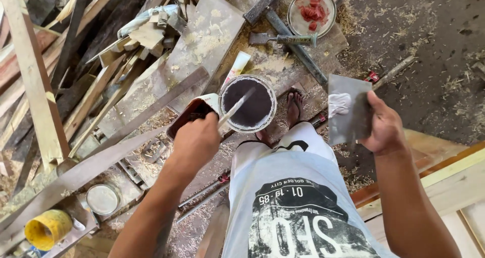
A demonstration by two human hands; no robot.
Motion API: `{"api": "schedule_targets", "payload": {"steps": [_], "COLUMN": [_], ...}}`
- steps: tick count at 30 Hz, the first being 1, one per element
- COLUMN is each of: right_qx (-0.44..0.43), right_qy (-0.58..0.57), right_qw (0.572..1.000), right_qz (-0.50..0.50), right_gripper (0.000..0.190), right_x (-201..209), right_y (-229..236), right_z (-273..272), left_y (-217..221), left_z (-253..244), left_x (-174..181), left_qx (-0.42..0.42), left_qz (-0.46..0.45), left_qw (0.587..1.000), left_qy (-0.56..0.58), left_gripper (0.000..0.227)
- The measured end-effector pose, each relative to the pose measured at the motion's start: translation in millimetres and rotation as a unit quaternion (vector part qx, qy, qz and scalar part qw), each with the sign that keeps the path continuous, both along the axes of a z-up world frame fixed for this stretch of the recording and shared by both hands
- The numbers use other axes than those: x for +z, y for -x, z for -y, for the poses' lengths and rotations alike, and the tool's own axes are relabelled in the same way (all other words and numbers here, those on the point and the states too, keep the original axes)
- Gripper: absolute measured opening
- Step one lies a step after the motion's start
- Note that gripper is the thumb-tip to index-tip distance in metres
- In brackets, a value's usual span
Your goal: Applying wood filler to gaps in a wooden door frame using a putty knife and sandpaper.
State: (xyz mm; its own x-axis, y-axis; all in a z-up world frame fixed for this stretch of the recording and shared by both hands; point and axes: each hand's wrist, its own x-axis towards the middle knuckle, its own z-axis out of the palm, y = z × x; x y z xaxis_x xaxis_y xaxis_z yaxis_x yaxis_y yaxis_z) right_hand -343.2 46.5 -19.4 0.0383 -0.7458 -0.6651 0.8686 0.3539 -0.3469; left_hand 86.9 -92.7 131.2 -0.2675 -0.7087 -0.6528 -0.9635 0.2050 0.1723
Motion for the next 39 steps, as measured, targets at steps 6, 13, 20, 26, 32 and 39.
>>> {"api": "schedule_targets", "payload": {"steps": [6, 13, 20, 26, 32, 39], "right_qx": [-0.014, 0.006, 0.021, 0.019, 0.026, 0.025], "right_qy": [0.031, -0.019, -0.019, -0.030, -0.008, 0.015], "right_qw": [0.998, 1.000, 1.000, 0.999, 0.999, 0.999], "right_qz": [0.048, -0.006, -0.012, -0.037, -0.028, -0.016], "right_gripper": [0.033, 0.038, 0.038, 0.040, 0.041, 0.042], "right_x": [-4, 1, 14, 19, 28, 15], "right_y": [18, 24, 27, 25, 7, -23], "right_z": [4, 15, 30, 29, 26, 13], "left_y": [36, 46, 47, 50, 23, -47], "left_z": [20, 19, 5, 5, 6, -2], "left_x": [-61, -100, -98, -94, -85, -67], "left_qx": [-0.038, -0.007, -0.035, 0.035, 0.118, 0.246], "left_qz": [0.040, 0.093, 0.047, 0.007, -0.068, -0.146], "left_qw": [0.994, 0.989, 0.991, 0.997, 0.989, 0.957], "left_qy": [0.096, 0.119, 0.119, 0.074, 0.066, -0.044], "left_gripper": [0.018, 0.017, 0.015, 0.019, 0.026, 0.028]}}
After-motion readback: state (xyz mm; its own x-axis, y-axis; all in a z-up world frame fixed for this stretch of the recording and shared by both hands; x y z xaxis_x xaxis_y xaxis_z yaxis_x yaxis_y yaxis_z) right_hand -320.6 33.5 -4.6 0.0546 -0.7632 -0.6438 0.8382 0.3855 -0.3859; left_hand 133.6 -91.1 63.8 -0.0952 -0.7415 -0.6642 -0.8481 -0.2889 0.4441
